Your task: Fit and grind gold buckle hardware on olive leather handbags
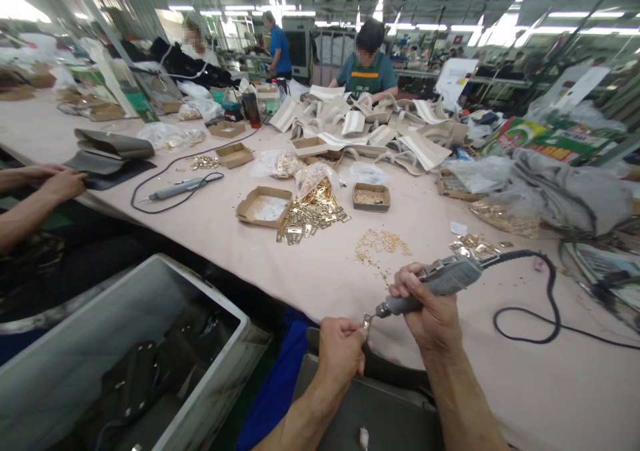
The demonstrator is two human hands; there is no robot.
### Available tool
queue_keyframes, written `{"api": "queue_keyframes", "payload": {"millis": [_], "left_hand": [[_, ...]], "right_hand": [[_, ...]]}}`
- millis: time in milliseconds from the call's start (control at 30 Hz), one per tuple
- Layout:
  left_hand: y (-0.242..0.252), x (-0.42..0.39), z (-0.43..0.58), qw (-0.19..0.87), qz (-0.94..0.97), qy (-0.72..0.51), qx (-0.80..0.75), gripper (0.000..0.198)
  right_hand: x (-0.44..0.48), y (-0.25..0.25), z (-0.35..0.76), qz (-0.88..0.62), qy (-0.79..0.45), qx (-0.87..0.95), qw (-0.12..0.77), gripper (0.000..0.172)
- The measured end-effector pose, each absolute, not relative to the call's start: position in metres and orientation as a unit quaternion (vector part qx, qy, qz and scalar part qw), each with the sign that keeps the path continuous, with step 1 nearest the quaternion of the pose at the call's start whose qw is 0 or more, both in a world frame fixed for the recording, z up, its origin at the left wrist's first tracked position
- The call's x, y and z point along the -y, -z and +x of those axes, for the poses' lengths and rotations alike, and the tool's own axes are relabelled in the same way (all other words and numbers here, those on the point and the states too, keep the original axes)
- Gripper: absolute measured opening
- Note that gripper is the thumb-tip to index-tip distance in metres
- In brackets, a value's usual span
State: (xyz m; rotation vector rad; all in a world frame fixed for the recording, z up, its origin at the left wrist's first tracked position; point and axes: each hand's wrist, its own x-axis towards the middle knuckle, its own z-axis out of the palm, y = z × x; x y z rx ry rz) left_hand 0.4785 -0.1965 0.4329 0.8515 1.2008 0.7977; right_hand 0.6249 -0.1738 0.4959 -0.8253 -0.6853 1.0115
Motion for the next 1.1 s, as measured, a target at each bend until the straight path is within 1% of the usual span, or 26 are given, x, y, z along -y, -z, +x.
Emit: {"api": "queue_keyframes", "payload": {"millis": [100,267,433,600,900,1100], "left_hand": [[-0.433,0.197,0.477,0.661,0.39,-0.344,-0.541,0.027],[-0.431,0.199,0.477,0.657,0.389,-0.356,-0.538,0.035],[-0.432,0.201,0.48,0.653,0.375,-0.37,-0.544,0.034],[-0.43,0.202,0.483,0.638,0.367,-0.377,-0.562,0.04],[-0.43,0.206,0.484,0.605,0.384,-0.382,-0.584,0.04],[-0.432,0.206,0.483,0.612,0.38,-0.378,-0.582,0.04]], "right_hand": [[0.174,-0.496,0.624,-0.38,-0.459,0.315,0.739,0.016],[0.175,-0.5,0.622,-0.382,-0.459,0.315,0.738,0.016],[0.177,-0.503,0.62,-0.387,-0.458,0.314,0.736,0.016],[0.179,-0.505,0.619,-0.39,-0.46,0.312,0.734,0.017],[0.183,-0.509,0.618,-0.388,-0.461,0.322,0.73,0.018],[0.183,-0.507,0.619,-0.395,-0.457,0.321,0.729,0.018]]}}
